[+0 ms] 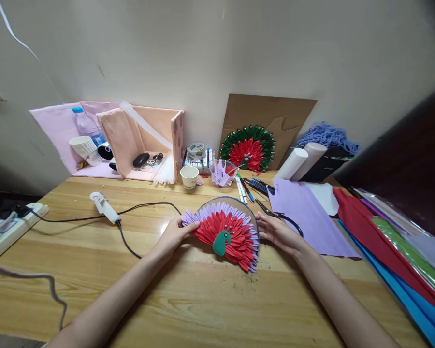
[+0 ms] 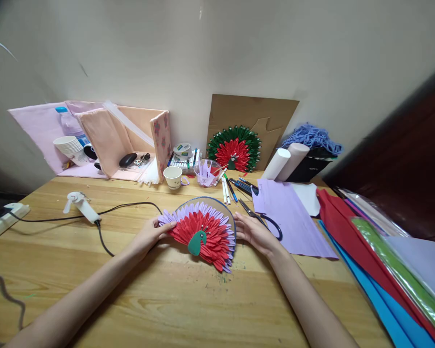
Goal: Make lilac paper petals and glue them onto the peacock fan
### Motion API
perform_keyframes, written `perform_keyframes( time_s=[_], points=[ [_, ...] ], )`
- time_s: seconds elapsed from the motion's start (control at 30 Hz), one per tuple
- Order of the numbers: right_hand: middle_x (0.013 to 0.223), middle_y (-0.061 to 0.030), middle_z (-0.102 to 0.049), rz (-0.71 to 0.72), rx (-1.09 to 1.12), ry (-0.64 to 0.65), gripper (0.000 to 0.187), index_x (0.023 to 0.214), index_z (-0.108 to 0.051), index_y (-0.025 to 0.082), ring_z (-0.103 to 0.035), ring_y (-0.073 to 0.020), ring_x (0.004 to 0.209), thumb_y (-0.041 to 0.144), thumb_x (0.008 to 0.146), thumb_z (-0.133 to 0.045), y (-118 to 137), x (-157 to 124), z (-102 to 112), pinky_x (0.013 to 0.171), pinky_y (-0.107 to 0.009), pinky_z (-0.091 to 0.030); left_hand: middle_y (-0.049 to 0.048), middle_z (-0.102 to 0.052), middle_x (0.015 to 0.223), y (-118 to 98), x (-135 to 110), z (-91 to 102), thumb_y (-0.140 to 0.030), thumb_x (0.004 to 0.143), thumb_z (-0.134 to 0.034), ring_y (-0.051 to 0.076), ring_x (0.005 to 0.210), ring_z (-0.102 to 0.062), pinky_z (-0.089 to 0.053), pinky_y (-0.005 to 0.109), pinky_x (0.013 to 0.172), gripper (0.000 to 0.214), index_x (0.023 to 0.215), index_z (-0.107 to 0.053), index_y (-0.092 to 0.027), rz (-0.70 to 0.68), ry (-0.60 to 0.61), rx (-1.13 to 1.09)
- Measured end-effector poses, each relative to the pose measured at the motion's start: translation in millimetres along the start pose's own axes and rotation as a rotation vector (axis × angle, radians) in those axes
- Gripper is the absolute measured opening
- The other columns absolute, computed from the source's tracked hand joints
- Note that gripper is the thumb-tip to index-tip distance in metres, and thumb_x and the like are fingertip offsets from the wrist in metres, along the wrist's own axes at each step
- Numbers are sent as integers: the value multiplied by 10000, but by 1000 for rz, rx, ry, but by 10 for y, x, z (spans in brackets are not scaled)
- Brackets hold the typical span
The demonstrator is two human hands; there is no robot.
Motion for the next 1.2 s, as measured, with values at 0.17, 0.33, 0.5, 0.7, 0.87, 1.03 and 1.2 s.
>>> perform_keyframes(
  time_s=[0.17,0.33,0.5,0.7,0.87,1.03,1.2],
  points=[
    [821,-16,-699,64,-111,-11,99,796,-666,190,-652,-110,713,268,735,-668,73,-24,-6,665,-190,-522,77,-689,911,-26,2,-7,-415,649,-701,199,845,-639,-488,316,808,380,896,-650,-131,-10,10,-24],
    [779,-7,-689,211,-120,-152,160,758,-663,196,-645,-126,709,316,667,-715,319,20,213,650,-208,-514,63,-661,872,-112,-21,-63,-349,624,-732,160,727,-622,-480,263,672,457,1015,-607,-147,-26,116,106],
    [722,-3,-685,348,-206,-281,213,722,-666,195,-626,-136,662,359,608,-742,768,98,538,623,-233,-491,11,-611,643,-222,-68,-91,-338,637,-719,98,571,-536,-385,190,530,250,775,-666,-136,-68,177,275],
    [679,1,-667,364,-280,-315,218,684,-673,168,-579,-119,619,327,561,-756,1042,313,649,561,-215,-439,-33,-539,523,-307,25,229,-476,721,-587,54,363,-349,-260,181,375,395,903,-612,-126,-147,-149,239],
    [664,-11,-657,302,-348,-258,203,687,-674,144,-561,-110,583,294,567,-741,900,641,434,529,-208,-409,76,-632,850,-306,102,498,-417,601,-663,187,724,-590,-482,291,612,391,866,-609,-134,-250,-347,272],
    [610,-9,-636,274,-394,-216,179,699,-676,144,-534,-99,526,278,588,-720,710,929,200,474,-195,-366,102,-614,953,-316,119,653,-383,623,-587,241,925,-567,-453,368,792,346,872,-591,-142,-327,-480,294],
    [695,-14,-664,390,-413,-209,235,763,-678,158,-563,-113,576,333,606,-687,853,1030,53,516,-211,-404,95,-608,961,-338,115,712,-357,658,-557,230,906,-564,-430,387,828,316,893,-578,-146,-370,-514,292]
  ],
)
Point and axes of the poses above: each hand's wrist, its own x-axis towards the middle knuckle, its own z-axis out of the back of the hand, y = z × x, the point moved 7 cm from there along x, towards the middle knuckle
